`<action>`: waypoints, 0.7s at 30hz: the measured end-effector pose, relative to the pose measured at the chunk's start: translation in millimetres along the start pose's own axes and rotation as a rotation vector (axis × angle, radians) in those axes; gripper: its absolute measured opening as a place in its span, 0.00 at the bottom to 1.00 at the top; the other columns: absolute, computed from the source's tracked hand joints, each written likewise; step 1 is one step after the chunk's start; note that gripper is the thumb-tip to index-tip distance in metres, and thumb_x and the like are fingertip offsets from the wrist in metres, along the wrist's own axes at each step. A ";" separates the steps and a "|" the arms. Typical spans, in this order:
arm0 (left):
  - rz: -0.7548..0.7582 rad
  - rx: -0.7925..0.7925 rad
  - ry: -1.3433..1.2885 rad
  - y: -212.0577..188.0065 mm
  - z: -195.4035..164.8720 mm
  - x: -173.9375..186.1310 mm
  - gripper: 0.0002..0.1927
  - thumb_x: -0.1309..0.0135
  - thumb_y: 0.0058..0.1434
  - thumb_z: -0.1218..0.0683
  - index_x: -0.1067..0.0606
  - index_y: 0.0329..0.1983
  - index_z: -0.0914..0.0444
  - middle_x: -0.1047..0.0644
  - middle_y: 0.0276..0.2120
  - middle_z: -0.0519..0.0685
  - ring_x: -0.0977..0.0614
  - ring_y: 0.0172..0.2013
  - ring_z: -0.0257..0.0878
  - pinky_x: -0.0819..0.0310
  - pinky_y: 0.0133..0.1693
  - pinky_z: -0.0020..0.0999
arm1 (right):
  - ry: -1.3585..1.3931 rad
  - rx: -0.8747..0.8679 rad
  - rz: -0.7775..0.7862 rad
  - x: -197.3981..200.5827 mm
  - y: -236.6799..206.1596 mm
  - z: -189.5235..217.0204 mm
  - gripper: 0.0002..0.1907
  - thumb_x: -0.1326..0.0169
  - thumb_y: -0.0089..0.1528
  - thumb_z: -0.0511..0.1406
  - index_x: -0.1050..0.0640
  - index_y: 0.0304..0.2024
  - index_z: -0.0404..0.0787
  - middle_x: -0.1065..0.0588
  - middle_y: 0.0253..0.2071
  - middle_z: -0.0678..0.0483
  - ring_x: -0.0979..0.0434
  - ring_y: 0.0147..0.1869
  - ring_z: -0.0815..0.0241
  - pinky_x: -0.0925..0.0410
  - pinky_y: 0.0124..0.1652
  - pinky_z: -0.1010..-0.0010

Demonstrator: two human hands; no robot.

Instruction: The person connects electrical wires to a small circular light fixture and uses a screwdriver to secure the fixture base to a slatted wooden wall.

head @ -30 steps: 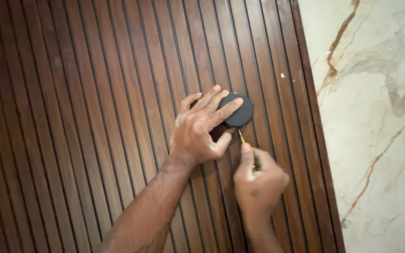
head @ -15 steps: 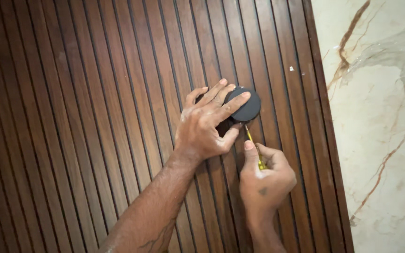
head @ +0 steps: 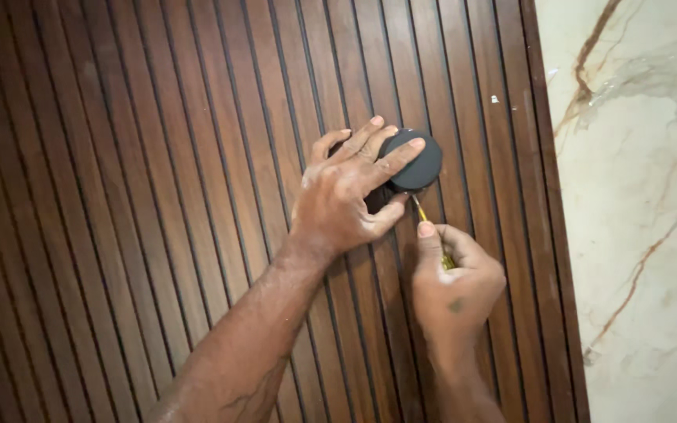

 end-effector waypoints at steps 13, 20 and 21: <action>-0.020 0.000 0.012 -2.5 2.8 -3.1 0.38 0.33 0.49 0.53 0.28 0.66 0.48 0.22 0.60 0.55 0.25 0.66 0.48 0.38 0.66 0.53 | 0.412 -0.388 0.144 -18.8 0.7 -43.7 0.16 0.40 0.65 0.39 0.17 0.37 0.29 0.30 0.23 0.61 0.37 0.26 0.72 0.45 0.25 0.78; -0.012 0.037 0.023 -6.6 6.2 -2.9 0.42 0.27 0.48 0.37 0.28 0.66 0.46 0.22 0.59 0.53 0.26 0.65 0.47 0.40 0.66 0.52 | 0.103 -0.280 0.158 24.4 -2.3 -14.2 0.15 0.38 0.62 0.40 0.22 0.43 0.34 0.21 0.28 0.54 0.25 0.29 0.71 0.34 0.28 0.80; -0.023 0.053 0.027 -7.0 8.5 -3.7 0.43 0.27 0.48 0.37 0.29 0.67 0.47 0.22 0.59 0.51 0.26 0.65 0.46 0.40 0.67 0.52 | 0.039 -0.290 0.149 33.7 0.5 -12.4 0.14 0.38 0.61 0.40 0.20 0.42 0.35 0.20 0.29 0.53 0.24 0.30 0.71 0.32 0.29 0.79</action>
Point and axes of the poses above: each hand's wrist, its own y-axis towards the middle knuckle, its own x-axis out of the back of the hand, z = x × y, the point moved 9 cm from there along y, towards the middle knuckle
